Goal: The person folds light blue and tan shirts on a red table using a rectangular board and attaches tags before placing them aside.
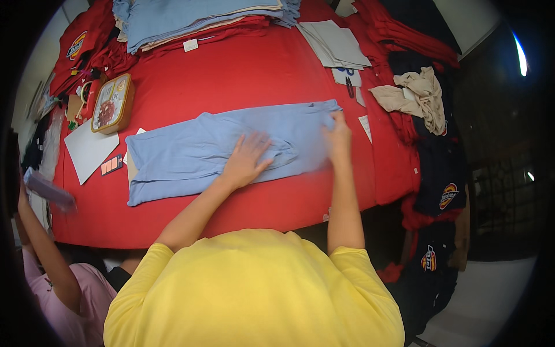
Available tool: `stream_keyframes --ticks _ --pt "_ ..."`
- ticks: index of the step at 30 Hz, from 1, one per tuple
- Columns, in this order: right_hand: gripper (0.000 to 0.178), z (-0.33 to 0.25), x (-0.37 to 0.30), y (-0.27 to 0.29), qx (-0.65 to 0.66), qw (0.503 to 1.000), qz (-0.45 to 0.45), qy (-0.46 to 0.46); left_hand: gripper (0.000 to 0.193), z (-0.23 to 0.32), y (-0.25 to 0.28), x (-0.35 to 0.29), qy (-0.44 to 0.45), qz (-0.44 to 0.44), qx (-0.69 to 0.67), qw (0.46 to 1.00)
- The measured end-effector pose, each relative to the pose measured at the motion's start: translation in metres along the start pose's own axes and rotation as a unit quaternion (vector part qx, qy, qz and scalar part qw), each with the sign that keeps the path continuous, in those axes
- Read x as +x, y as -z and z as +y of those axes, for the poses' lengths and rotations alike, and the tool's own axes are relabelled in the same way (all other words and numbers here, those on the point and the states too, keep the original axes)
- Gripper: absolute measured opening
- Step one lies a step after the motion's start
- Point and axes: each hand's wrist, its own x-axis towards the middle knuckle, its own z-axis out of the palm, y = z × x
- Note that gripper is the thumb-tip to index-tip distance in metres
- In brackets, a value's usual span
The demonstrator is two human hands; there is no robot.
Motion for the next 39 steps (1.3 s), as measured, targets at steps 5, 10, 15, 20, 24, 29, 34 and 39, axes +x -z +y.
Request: stream_keyframes --ticks 5,10,15,20,24,29,34,39 --pt "0.033 -0.083 -0.073 -0.072 0.021 0.968 -0.168 0.187 0.055 -0.003 0.033 0.013 0.360 0.105 -0.513 0.772" --pt "0.028 -0.076 -0.086 -0.089 0.033 0.928 -0.329 0.172 0.063 -0.026 0.018 -0.005 0.388 0.093 -0.481 0.780" --pt "0.045 -0.075 -0.035 -0.074 0.174 0.928 -0.325 -0.051 0.073 -0.013 0.031 0.004 0.335 0.043 -0.378 0.862" --pt "0.071 -0.062 -0.033 -0.102 0.142 0.956 -0.246 0.077 0.075 -0.004 0.038 0.031 0.243 0.012 -0.595 0.766" --pt "0.063 -0.041 0.001 -0.071 0.430 0.855 -0.279 -0.082 0.067 0.012 0.053 0.057 0.180 -0.030 -0.657 0.732" --pt "0.065 0.054 0.076 0.021 0.374 0.897 -0.208 -0.106 0.035 0.015 0.049 0.065 0.128 -0.044 -0.313 0.940" --pt "0.056 0.117 0.091 0.047 0.104 0.975 -0.147 -0.128 0.028 -0.003 0.018 0.042 0.037 0.025 -0.039 0.998" --pt "0.019 0.084 0.081 -0.011 0.025 0.994 -0.080 0.072 0.028 -0.007 0.006 0.036 0.029 0.042 -0.019 0.999"
